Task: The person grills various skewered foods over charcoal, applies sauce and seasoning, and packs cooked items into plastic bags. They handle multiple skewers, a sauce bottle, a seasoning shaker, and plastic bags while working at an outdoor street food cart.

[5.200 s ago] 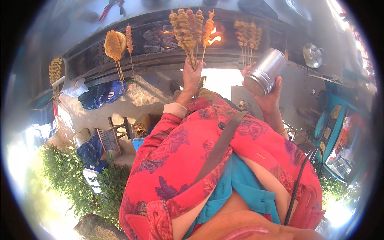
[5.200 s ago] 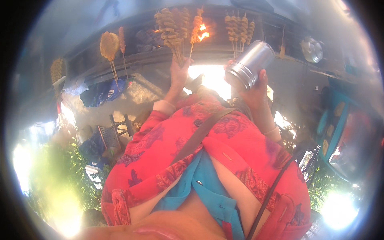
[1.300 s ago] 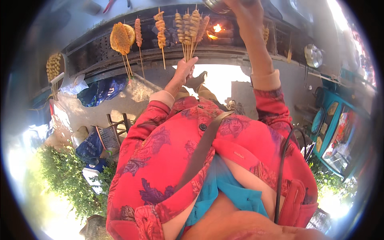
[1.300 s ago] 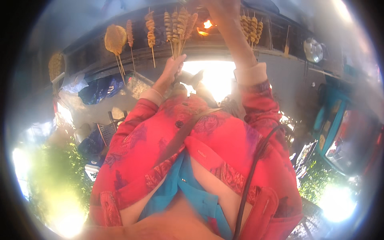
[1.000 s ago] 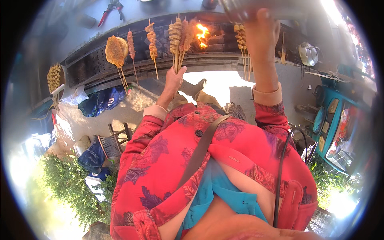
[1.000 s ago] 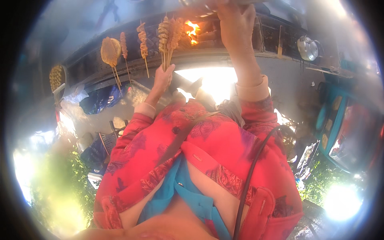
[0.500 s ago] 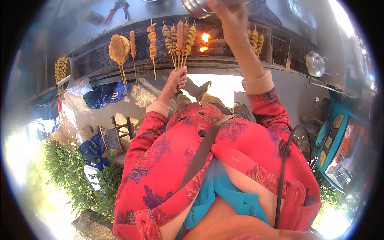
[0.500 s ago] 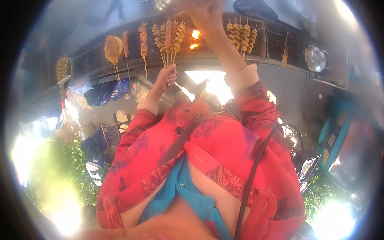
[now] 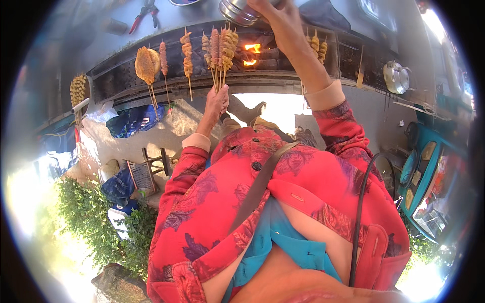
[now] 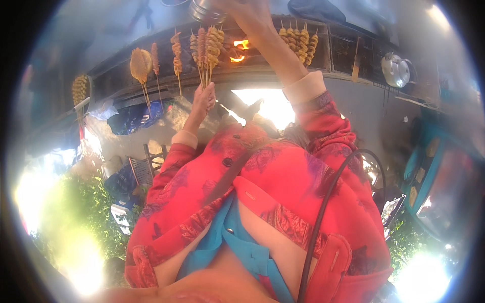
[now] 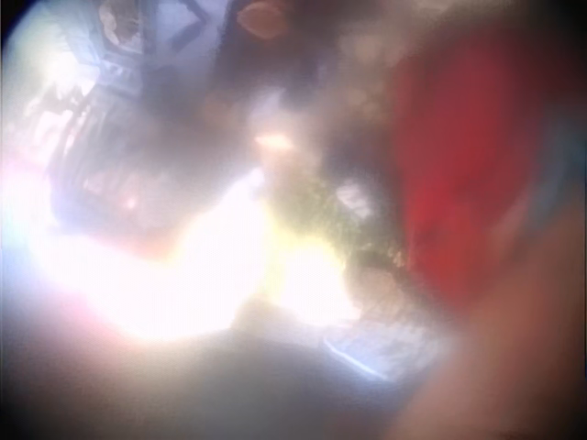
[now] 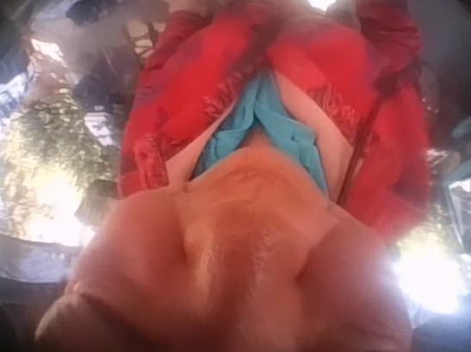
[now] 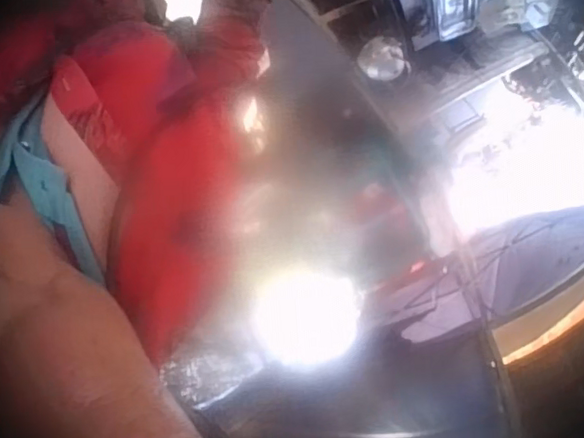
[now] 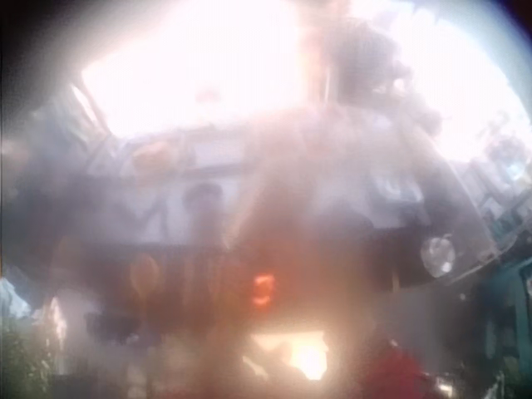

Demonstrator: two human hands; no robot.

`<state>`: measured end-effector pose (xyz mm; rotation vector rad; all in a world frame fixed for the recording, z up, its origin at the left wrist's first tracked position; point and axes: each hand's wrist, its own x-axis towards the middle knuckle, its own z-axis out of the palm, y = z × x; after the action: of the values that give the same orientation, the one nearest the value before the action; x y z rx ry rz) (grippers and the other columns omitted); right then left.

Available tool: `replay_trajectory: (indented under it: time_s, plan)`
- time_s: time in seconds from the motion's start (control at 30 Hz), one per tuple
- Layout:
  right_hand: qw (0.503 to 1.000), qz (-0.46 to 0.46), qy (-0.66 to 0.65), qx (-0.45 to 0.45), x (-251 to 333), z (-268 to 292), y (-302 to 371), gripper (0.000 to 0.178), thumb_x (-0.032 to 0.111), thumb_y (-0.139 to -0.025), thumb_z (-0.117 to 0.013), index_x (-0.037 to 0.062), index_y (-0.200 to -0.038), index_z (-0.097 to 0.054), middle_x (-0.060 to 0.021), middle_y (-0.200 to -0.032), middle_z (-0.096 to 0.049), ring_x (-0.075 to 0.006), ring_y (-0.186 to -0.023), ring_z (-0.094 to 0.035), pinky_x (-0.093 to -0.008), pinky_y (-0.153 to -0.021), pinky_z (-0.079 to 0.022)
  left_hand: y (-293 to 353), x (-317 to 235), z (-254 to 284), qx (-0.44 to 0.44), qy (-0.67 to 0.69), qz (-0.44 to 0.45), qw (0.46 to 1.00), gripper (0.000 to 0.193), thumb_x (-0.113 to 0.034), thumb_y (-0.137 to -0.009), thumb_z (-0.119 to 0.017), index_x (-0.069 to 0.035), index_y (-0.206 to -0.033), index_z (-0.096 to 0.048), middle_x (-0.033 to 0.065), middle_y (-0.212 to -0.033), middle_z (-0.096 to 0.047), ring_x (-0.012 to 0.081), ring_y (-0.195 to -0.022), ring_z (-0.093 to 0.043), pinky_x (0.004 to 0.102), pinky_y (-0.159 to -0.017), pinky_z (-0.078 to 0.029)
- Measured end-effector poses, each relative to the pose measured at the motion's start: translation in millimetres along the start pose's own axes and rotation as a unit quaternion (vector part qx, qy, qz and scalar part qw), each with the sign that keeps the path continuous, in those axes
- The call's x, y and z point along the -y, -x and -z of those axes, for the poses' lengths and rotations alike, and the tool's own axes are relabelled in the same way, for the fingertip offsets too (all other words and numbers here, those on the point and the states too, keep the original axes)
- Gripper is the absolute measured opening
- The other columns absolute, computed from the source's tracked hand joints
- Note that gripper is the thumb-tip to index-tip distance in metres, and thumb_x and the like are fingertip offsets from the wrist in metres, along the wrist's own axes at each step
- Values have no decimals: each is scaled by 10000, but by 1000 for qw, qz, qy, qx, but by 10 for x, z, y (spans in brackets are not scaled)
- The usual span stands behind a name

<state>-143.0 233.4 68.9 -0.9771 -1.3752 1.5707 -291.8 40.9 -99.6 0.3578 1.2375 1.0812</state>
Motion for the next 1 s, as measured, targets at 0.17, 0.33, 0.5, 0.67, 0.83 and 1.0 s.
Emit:
replay_trajectory:
  time_s: [0.17, 0.33, 0.5, 0.67, 0.83, 1.0]
  plan:
    - [1000, -4, 17, 21, -43, -96, -139, 564, 394, -827, -639, -3, -1176, -442, -137, -1067, -560, -234, -967, -588, -356, -756, -510, -136, 76, -20, -22, 0, 6, 1000, 245, -270, -913, -540, -124, -794, -384, -53, -520, -342, 49, -358, -320, 208, -301, -232]
    - [1000, -20, 7, 16, -113, -92, -1, 566, 393, -823, -644, -7, -1170, -445, -137, -1057, -563, -229, -956, -594, -346, -743, -515, 0, 136, -44, -56, -19, 14, 998, 238, -242, -883, -598, -100, -811, -421, -43, -542, -405, 40, -374, -349, 203, -310, -257]
    - [1000, -12, -17, 16, -158, -6, 84, 568, 392, -820, -649, -12, -1165, -448, -137, -1046, -567, -225, -944, -600, -336, -730, -521, 8, 67, -99, -47, -15, 6, 999, 216, -186, -861, -627, -101, -835, -430, -53, -522, -377, 31, -362, -333, 204, -301, -232]
    - [1000, -1, -4, 28, 93, 23, -25, 569, 391, -817, -654, -17, -1159, -452, -137, -1036, -570, -221, -932, -606, -326, -717, -526, -108, 44, 36, 91, 143, 85, 982, 365, -284, -914, -526, -137, -640, -334, -51, -471, -271, 46, -322, -242, 192, -290, -189]
    - [1000, -6, 3, 27, 24, -55, -98, 571, 389, -813, -659, -21, -1153, -455, -137, -1025, -574, -216, -920, -611, -316, -705, -531, -272, 87, 20, 65, 111, 75, 989, 376, -278, -913, -519, -136, -617, -336, -49, -468, -272, 51, -334, -270, 205, -297, -208]
    - [999, -27, 26, 28, -140, -164, -98, 572, 388, -810, -664, -26, -1147, -458, -137, -1015, -577, -212, -908, -617, -306, -692, -536, -166, 194, -29, -29, 69, 85, 994, 303, -284, -864, -601, -121, -683, -421, -36, -497, -362, 70, -348, -330, 225, -311, -259]
